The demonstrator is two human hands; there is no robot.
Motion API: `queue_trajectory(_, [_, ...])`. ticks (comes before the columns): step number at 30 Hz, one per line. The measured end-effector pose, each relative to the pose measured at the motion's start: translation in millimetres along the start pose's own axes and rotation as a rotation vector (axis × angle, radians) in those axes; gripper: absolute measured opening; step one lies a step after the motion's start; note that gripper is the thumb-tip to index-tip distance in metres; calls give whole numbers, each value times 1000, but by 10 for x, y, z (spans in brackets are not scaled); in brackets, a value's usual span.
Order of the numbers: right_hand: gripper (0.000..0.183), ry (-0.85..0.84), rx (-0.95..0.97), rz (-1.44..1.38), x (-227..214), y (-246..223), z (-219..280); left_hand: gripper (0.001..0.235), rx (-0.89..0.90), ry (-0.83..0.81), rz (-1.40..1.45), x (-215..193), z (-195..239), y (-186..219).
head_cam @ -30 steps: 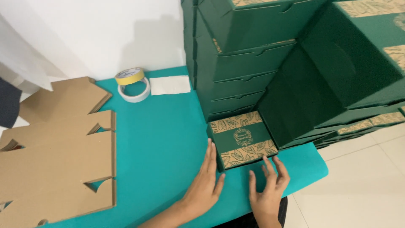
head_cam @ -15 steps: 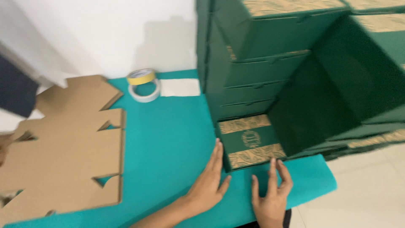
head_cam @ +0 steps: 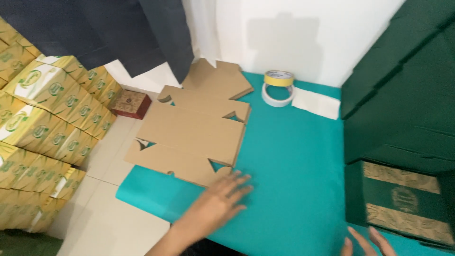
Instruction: The person assembles flat cardboard pieces into rectangular boxes by folding the sides and inserting a white paper insert. They then place a green patterned lid on top and stack the finished boxes on a pile to the right.
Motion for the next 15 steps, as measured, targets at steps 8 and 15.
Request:
queue_trajectory(8, [30, -334, -450, -236, -239, -1583, -150, 83, -209, -168, -229, -724, 406, -1136])
queue_trajectory(15, [32, -729, -760, -563, -227, -2736, -443, 81, -108, -280, -87, -804, 189, -1371])
Point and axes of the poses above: each hand's wrist, its own z-axis away from the middle knuckle, its own x-axis out of the palm, y = z × x, the point moved 4 cm from there along -z, towards the middle knuckle, and after that the axes turned 6 degrees about -x, right-handed, at the moved point
